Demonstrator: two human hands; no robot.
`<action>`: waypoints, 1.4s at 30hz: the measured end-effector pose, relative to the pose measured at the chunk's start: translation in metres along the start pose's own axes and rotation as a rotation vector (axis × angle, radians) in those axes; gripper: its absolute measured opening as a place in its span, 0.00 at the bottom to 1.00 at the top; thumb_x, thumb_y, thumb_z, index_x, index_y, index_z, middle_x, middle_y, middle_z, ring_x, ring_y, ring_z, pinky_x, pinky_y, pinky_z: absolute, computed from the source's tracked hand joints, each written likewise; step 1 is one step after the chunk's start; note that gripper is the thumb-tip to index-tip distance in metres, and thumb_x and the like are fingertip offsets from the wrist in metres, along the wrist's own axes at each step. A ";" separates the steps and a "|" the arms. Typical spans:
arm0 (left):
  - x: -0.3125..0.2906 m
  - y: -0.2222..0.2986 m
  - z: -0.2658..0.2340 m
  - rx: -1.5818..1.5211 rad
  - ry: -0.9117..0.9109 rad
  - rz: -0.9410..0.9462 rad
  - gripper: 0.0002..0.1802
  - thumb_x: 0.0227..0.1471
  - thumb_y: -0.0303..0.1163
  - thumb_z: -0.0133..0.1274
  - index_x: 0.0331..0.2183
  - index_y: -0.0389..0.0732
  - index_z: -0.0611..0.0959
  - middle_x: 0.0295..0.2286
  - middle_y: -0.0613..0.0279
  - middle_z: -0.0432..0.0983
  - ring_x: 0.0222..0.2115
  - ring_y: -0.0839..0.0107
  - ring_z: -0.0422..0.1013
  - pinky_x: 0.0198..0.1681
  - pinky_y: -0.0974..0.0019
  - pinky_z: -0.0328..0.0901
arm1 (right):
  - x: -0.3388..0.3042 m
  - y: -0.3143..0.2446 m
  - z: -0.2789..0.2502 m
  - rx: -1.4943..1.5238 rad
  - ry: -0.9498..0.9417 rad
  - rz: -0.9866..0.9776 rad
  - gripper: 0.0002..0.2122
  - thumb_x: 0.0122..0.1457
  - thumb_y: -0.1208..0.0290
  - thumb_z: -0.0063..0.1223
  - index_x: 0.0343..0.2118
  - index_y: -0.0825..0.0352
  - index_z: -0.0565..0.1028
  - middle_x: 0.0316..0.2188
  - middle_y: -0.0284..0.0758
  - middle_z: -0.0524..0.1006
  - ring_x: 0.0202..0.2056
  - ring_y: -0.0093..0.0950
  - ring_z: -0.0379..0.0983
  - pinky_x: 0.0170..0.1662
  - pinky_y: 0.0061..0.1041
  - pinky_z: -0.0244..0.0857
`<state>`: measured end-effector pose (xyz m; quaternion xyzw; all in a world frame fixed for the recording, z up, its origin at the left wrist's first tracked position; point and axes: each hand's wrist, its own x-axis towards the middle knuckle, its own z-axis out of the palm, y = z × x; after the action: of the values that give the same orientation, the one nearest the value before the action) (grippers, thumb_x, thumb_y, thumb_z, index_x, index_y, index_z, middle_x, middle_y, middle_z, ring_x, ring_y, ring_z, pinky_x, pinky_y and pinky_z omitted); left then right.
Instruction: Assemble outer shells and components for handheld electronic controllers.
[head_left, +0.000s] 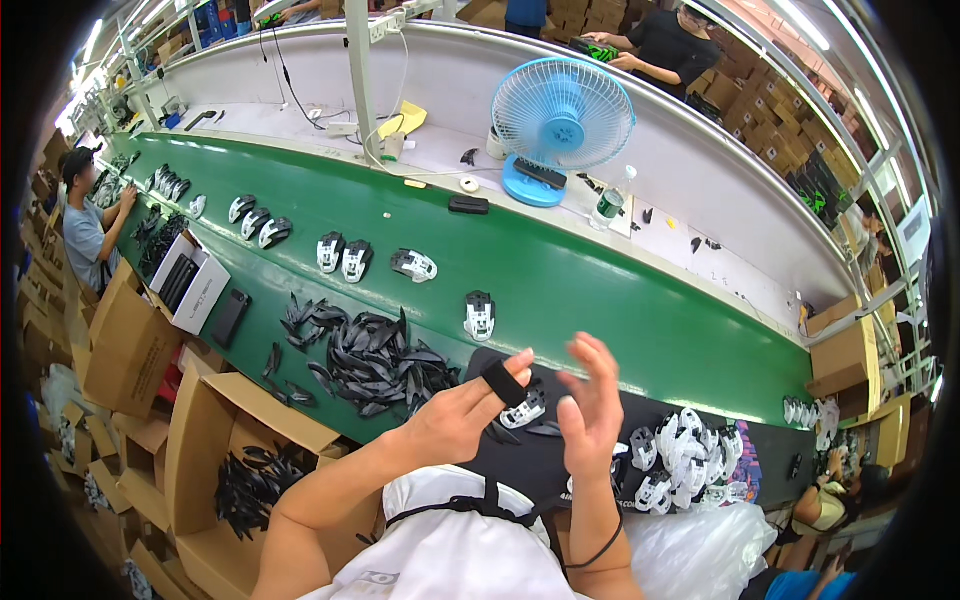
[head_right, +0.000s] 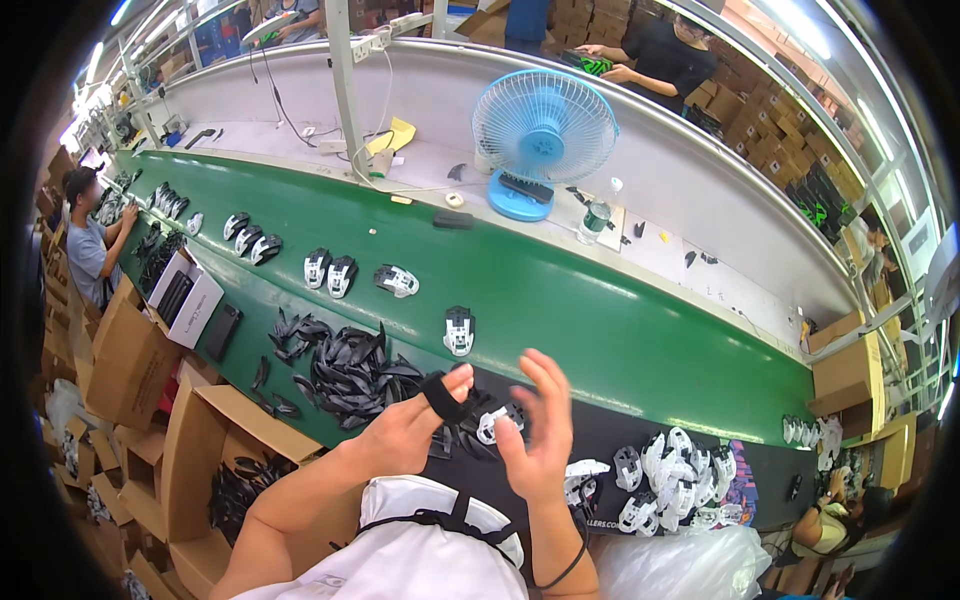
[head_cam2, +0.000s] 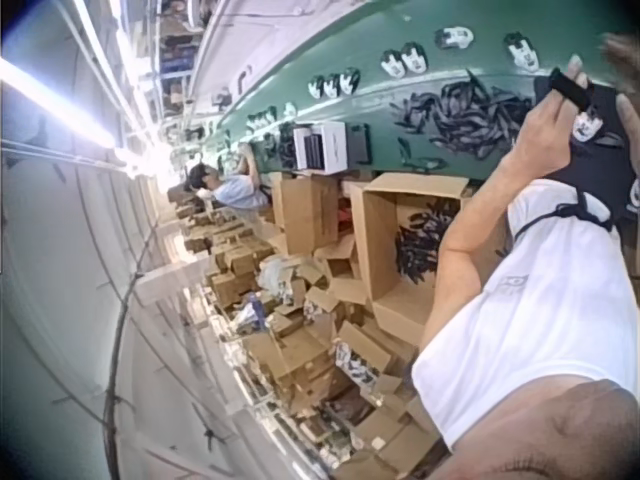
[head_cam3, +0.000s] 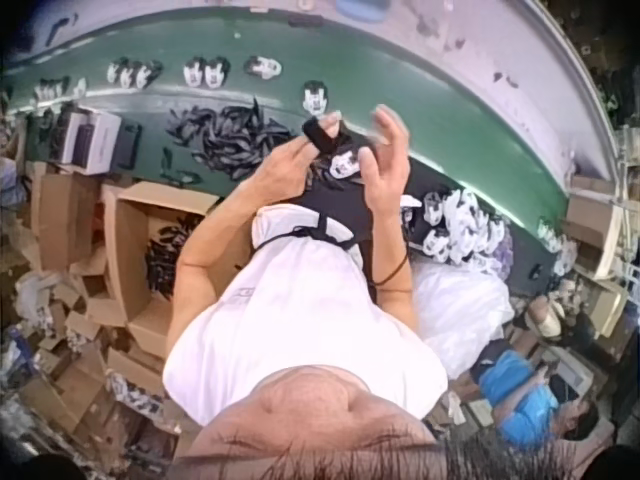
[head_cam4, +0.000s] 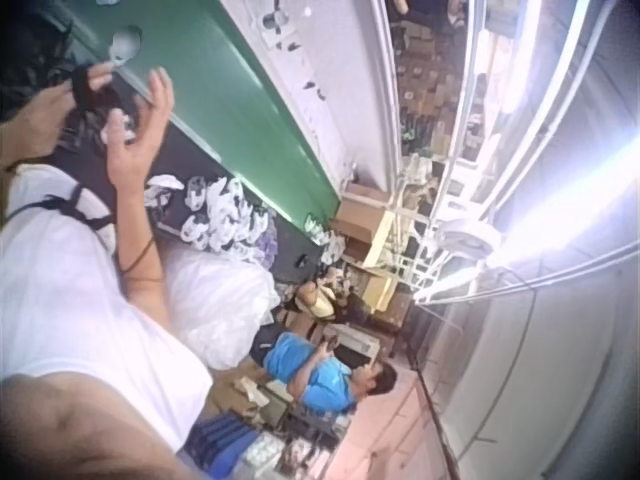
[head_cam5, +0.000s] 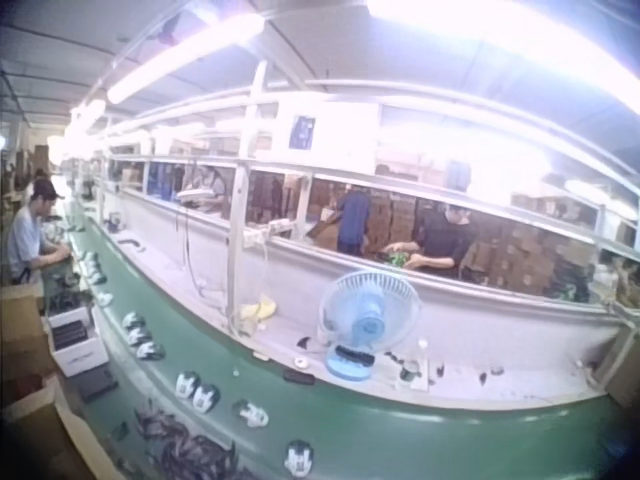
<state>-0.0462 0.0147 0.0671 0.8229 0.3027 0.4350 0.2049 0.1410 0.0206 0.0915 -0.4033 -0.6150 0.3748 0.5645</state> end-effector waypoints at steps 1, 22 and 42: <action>0.011 0.004 -0.005 0.009 0.003 0.005 0.33 0.39 0.10 0.42 0.52 0.26 0.65 0.55 0.38 0.57 0.56 0.45 0.57 0.58 0.54 0.57 | 0.006 0.010 0.008 0.408 -0.135 0.088 0.30 0.53 0.61 0.51 0.57 0.71 0.60 0.55 0.42 0.63 0.56 0.32 0.60 0.57 0.29 0.54; 0.141 -0.030 -0.062 0.159 0.196 0.283 0.31 0.41 0.18 0.53 0.51 0.39 0.73 0.59 0.45 0.51 0.58 0.49 0.54 0.59 0.57 0.55 | 0.068 -0.008 0.049 0.624 0.144 0.026 0.14 0.56 0.71 0.53 0.42 0.64 0.61 0.30 0.40 0.72 0.26 0.28 0.73 0.22 0.24 0.70; 0.185 0.002 -0.092 -2.023 0.856 -0.054 0.12 0.53 0.35 0.44 0.35 0.35 0.66 0.33 0.50 0.67 0.27 0.66 0.63 0.29 0.65 0.62 | 0.024 -0.013 0.061 0.785 -0.363 0.519 0.16 0.51 0.65 0.54 0.38 0.66 0.64 0.26 0.33 0.71 0.19 0.20 0.70 0.17 0.19 0.66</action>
<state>-0.0417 0.1452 0.2270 0.0488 -0.1297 0.7271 0.6724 0.0787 0.0373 0.1078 -0.2286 -0.3954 0.7699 0.4458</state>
